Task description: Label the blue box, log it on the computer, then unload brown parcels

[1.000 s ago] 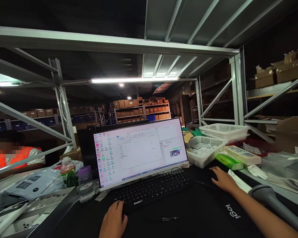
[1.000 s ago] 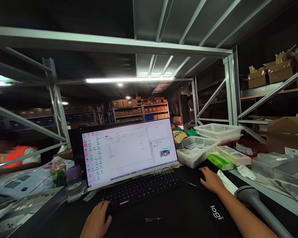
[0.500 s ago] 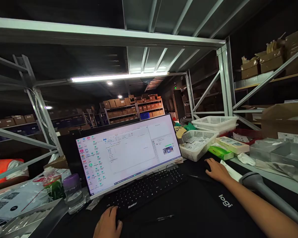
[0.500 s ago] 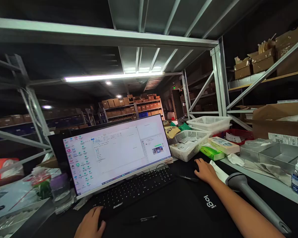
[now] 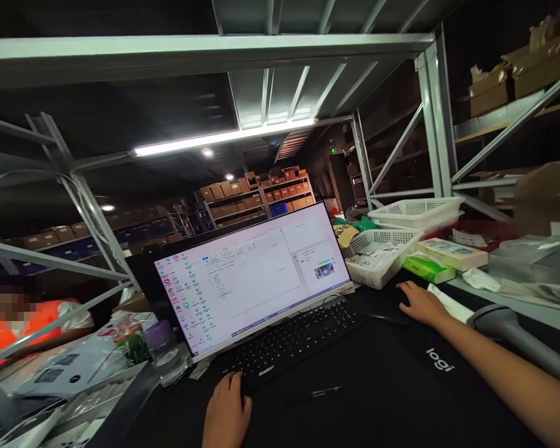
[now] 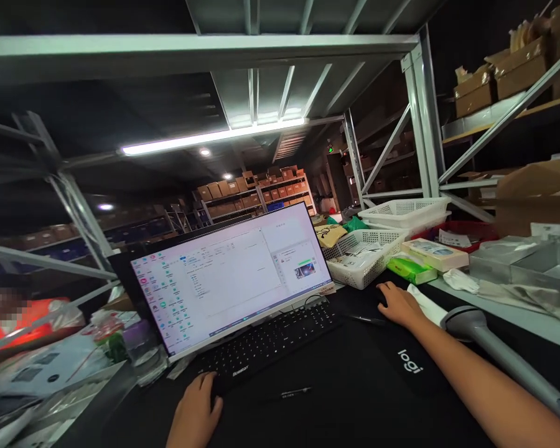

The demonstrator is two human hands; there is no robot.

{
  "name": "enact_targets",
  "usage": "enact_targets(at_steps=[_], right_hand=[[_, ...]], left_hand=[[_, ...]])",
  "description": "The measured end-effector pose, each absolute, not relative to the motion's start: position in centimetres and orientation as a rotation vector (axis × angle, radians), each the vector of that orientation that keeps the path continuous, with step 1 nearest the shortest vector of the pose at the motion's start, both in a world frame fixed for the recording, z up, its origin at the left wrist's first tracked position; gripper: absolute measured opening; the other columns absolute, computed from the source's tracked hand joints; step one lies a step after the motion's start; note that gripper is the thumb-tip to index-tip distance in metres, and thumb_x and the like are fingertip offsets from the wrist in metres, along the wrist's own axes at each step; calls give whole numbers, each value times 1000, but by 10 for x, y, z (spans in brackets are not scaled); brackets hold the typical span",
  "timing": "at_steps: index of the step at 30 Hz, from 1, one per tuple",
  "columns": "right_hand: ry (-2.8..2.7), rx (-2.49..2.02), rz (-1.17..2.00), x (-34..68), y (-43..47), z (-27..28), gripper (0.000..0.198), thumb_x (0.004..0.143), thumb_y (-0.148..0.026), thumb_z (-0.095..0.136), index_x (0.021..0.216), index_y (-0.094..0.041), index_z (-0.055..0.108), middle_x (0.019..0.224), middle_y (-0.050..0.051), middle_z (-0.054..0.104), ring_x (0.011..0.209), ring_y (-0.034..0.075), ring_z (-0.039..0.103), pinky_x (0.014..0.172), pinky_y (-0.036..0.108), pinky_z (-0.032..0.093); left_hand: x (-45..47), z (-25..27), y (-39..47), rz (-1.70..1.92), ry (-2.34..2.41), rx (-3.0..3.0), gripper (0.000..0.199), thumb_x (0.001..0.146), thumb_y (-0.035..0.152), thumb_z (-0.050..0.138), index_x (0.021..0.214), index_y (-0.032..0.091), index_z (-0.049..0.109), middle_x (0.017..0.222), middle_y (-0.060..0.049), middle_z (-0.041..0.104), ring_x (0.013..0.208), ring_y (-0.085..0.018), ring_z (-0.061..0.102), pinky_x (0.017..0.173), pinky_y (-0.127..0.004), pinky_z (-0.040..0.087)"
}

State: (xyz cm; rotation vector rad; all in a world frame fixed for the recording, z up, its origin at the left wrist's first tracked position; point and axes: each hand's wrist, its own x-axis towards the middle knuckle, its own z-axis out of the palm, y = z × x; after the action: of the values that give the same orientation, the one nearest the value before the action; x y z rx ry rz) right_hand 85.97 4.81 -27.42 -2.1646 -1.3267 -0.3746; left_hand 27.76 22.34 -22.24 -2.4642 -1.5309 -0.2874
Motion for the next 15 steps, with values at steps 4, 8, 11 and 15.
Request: enact_targets(at_steps=[4, 8, 11, 15], right_hand=[[-1357, -2132, -368, 865, 49, -280, 52, 80, -31, 64, 131, -20, 63, 124, 15, 64, 109, 31, 67, 99, 42, 51], [-1422, -2163, -406, 871, 51, -283, 51, 83, -33, 59, 130, -16, 63, 124, 17, 64, 106, 31, 68, 99, 43, 53], [-1420, -2162, -424, 874, 53, -286, 51, 82, -34, 59, 129, -17, 64, 124, 17, 64, 105, 31, 69, 98, 43, 54], [-1414, -2139, -432, 877, 55, -290, 51, 80, -33, 58, 129, -16, 64, 124, 17, 64, 108, 32, 69, 101, 45, 53]], left_hand=[[276, -223, 221, -322, -1520, -2501, 49, 96, 13, 39, 142, 7, 54, 143, -18, 56, 135, -29, 54, 113, -41, 44], [277, -222, 219, -352, -1544, -2496, 50, 95, 11, 39, 142, 6, 54, 144, -18, 55, 135, -29, 53, 114, -41, 42], [279, -217, 214, -345, -1558, -2521, 50, 95, 12, 40, 143, 6, 53, 145, -18, 55, 137, -30, 51, 115, -42, 41], [285, -207, 205, -311, -1624, -2526, 51, 95, 10, 41, 144, 5, 53, 147, -18, 53, 139, -30, 49, 118, -42, 38]])
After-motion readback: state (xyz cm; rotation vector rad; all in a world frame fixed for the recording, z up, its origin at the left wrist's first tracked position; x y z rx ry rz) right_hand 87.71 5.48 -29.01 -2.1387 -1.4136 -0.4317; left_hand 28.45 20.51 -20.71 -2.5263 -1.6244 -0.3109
